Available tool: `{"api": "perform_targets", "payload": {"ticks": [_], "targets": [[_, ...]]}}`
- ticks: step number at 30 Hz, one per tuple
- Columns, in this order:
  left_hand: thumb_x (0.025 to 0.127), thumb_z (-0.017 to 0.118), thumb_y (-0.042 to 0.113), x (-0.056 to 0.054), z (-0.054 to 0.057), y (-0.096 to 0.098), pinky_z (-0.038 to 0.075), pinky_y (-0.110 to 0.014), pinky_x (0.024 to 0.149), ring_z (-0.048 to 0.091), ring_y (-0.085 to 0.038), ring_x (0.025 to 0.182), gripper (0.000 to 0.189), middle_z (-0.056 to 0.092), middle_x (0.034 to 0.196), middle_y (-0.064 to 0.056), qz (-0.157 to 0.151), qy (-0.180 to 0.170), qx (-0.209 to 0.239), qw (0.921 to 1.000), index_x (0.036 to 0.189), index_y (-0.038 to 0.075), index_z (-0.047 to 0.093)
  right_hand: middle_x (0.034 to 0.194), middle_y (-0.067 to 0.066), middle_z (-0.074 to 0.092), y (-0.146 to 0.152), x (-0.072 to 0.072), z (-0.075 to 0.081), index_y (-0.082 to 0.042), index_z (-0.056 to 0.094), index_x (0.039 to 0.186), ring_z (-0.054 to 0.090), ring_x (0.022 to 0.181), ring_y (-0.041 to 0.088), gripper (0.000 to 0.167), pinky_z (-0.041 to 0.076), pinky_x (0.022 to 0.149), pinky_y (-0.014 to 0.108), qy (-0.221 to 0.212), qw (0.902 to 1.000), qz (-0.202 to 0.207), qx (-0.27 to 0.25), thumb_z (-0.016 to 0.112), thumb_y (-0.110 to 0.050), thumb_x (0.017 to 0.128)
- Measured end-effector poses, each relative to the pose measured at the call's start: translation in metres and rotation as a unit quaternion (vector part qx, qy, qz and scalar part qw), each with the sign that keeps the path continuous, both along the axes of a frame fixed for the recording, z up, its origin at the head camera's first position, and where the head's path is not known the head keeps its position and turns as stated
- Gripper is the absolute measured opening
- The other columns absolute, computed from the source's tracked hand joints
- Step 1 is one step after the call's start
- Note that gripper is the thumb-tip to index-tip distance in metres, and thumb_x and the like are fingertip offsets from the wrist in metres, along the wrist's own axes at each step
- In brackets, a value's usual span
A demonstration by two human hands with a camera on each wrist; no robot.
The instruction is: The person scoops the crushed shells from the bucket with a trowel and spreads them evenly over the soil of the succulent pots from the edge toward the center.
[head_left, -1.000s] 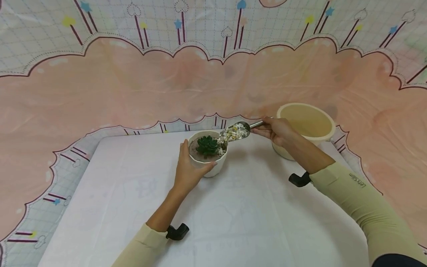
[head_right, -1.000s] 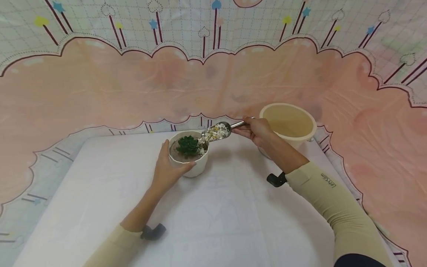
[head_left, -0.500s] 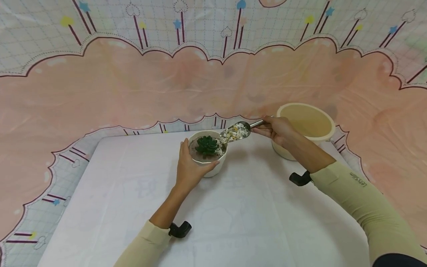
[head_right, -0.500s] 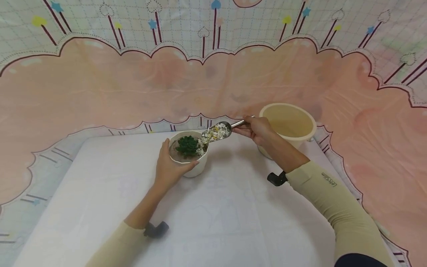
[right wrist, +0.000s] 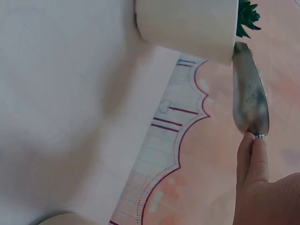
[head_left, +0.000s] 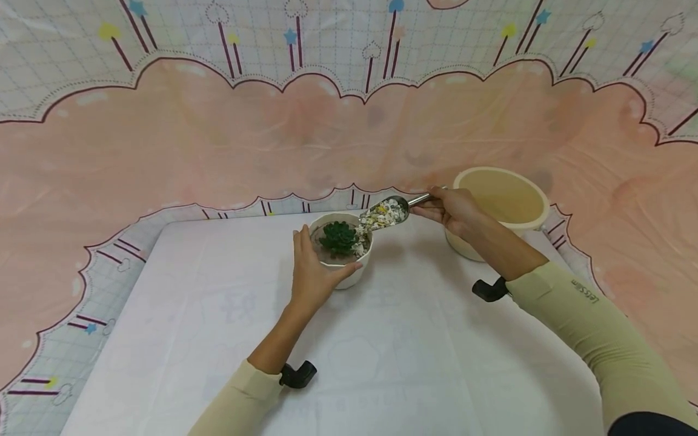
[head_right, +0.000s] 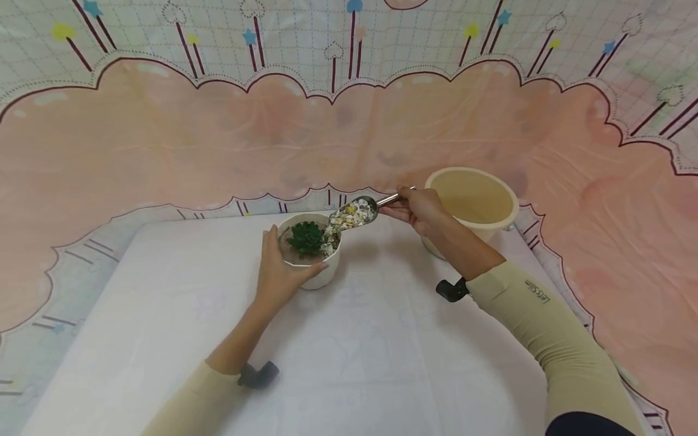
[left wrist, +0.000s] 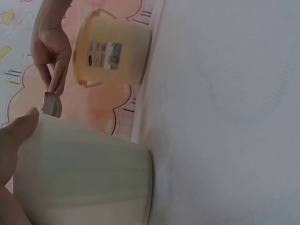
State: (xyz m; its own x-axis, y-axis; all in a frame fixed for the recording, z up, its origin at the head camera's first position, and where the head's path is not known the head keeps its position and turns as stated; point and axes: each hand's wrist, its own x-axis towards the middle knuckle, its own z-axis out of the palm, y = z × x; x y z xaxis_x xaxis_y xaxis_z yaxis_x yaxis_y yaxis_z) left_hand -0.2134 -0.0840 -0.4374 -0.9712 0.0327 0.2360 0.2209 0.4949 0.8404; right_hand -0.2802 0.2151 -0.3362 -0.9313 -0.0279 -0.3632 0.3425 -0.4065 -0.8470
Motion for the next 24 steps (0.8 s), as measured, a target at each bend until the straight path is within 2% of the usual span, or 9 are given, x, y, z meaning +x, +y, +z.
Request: {"api": "perform_targets", "payload": {"ticks": [5,11,15,20,24], "targets": [[0.075,0.096,0.044,-0.003,-0.002,-0.003,0.027,-0.061,0.121,0.010,-0.041,0.159,0.131,0.012,0.172,-0.024,0.004,0.003,-0.008,1.0000,0.167,0.000,0.014,0.085,0.023,0.075,0.002,-0.001,0.000,0.005,0.055,0.116,0.079,0.077,0.030,0.021,0.060,0.083,0.034,-0.005,1.0000,-0.006,0.001,0.044,-0.014,0.114],[0.075,0.096,0.039,-0.008,-0.001,-0.015,0.026,-0.063,0.121,0.014,-0.041,0.158,0.129,0.015,0.171,-0.023,-0.033,-0.003,-0.009,0.9994,0.168,0.002,0.013,0.084,0.023,0.075,0.002,-0.003,0.000,0.005,0.054,0.116,0.079,0.077,0.030,0.021,0.059,0.084,0.035,-0.002,1.0000,-0.008,-0.002,0.043,-0.013,0.115],[0.078,0.095,0.035,-0.006,0.003,-0.017,0.024,-0.063,0.121,0.007,-0.038,0.159,0.130,0.009,0.173,-0.020,-0.051,-0.017,-0.002,0.9985,0.169,0.004,0.008,0.083,0.023,0.075,0.001,-0.003,0.000,0.005,0.055,0.115,0.078,0.076,0.030,0.021,0.060,0.084,0.035,-0.002,0.9999,-0.010,0.001,0.044,-0.013,0.114],[0.076,0.096,0.039,0.002,0.006,-0.008,0.022,-0.061,0.122,-0.004,-0.036,0.160,0.135,0.002,0.174,-0.019,-0.029,-0.016,-0.001,0.9995,0.168,0.002,0.004,0.083,0.023,0.075,0.001,-0.002,0.000,0.005,0.055,0.115,0.078,0.076,0.031,0.021,0.060,0.082,0.034,-0.006,0.9999,-0.009,0.002,0.044,-0.013,0.114],[0.077,0.096,0.041,0.003,0.003,-0.003,0.024,-0.060,0.122,0.001,-0.037,0.160,0.133,0.007,0.173,-0.022,-0.006,0.002,-0.015,0.9999,0.167,0.000,0.008,0.083,0.023,0.075,0.001,-0.002,-0.001,0.006,0.056,0.114,0.079,0.076,0.030,0.022,0.060,0.083,0.034,0.003,1.0000,-0.007,0.004,0.043,-0.012,0.115]]}}
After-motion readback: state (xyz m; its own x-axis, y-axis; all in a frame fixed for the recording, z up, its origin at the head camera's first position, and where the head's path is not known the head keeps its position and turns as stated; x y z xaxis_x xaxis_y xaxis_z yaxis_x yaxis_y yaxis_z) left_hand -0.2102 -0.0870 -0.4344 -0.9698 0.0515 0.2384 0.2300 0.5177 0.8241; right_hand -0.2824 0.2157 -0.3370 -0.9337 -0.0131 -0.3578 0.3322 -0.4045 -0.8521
